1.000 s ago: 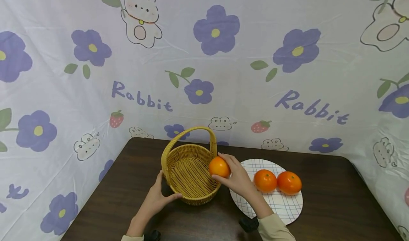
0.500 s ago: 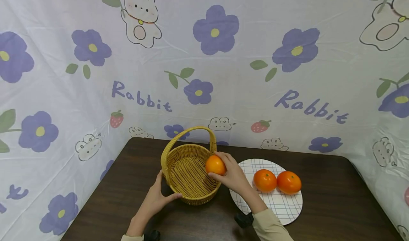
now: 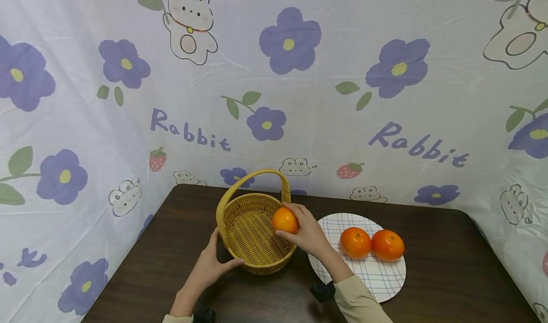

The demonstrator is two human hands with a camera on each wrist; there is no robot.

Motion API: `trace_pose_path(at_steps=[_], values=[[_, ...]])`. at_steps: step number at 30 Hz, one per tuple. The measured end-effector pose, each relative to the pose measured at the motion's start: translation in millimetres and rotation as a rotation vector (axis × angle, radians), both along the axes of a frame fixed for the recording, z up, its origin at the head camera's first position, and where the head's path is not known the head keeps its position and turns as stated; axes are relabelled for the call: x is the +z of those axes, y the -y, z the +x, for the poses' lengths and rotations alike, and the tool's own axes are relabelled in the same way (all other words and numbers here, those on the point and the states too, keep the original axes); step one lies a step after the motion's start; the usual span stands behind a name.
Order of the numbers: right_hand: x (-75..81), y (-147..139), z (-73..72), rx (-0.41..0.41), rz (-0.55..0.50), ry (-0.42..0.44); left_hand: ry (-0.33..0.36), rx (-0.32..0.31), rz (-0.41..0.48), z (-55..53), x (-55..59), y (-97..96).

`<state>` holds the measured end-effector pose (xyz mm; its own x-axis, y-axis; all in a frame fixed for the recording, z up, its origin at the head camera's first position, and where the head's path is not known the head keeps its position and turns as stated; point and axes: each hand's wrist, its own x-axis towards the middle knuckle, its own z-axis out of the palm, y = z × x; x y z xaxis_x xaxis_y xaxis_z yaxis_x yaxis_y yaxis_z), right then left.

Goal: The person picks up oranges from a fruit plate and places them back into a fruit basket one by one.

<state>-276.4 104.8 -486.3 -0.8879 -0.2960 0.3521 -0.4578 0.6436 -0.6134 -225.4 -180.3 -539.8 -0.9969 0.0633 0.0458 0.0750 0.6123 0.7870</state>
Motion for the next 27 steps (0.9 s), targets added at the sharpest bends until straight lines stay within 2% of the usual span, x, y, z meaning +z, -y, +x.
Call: trace_pose_path(at_steps=[8, 19, 27], values=[[2.1, 7.3, -3.6, 0.003, -0.007, 0.026, -0.001, 0.008, -0.006, -2.1, 0.9, -0.1], [-7.0, 17.7, -2.7, 0.005, 0.054, -0.034, 0.006, 0.007, 0.007, 0.2, -2.5, 1.5], [-13.7, 21.5, -6.8, 0.009, 0.077, -0.028, 0.001, 0.003, 0.009, -1.8, -3.3, 0.7]])
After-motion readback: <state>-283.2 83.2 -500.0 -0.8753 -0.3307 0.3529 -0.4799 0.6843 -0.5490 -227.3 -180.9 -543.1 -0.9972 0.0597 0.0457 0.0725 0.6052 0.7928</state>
